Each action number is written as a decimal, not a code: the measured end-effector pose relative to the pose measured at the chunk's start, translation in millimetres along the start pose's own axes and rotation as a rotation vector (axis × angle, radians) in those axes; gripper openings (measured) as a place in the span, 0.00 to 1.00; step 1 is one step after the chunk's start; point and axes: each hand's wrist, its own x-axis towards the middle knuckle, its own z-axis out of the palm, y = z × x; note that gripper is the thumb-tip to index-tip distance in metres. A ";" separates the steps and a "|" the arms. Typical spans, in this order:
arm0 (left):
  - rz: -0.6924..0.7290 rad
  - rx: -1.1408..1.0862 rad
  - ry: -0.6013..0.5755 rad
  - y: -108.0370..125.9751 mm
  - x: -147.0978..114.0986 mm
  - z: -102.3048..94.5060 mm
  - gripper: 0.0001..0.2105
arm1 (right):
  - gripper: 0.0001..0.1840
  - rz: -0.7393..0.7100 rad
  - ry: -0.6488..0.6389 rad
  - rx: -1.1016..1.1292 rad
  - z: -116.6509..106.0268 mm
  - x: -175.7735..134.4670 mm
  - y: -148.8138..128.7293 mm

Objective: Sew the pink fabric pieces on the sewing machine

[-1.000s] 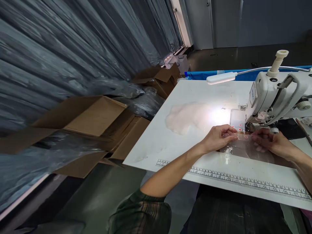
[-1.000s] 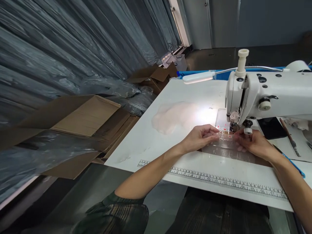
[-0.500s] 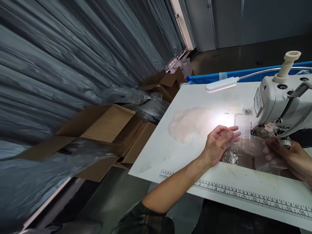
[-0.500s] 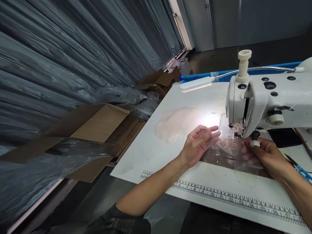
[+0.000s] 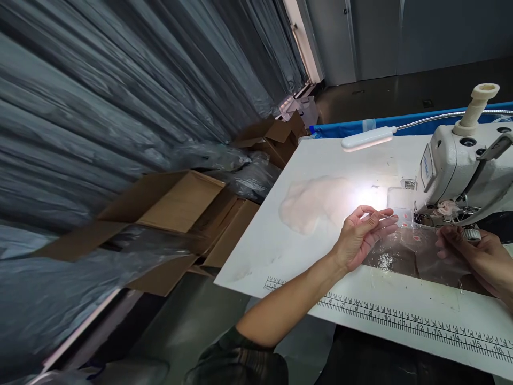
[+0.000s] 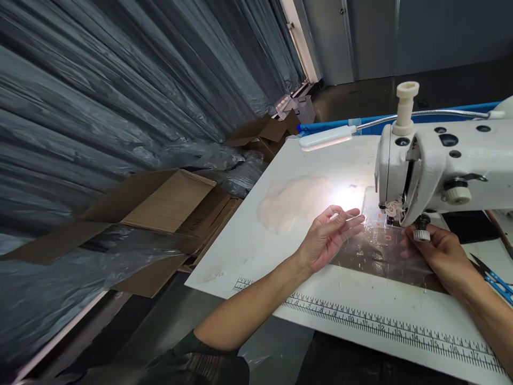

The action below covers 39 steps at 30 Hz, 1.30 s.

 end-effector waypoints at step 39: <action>0.689 1.457 -0.354 -15.8 12.5 -17.1 0.12 | 0.29 -0.239 -0.175 -0.441 -5.0 -4.3 -16.8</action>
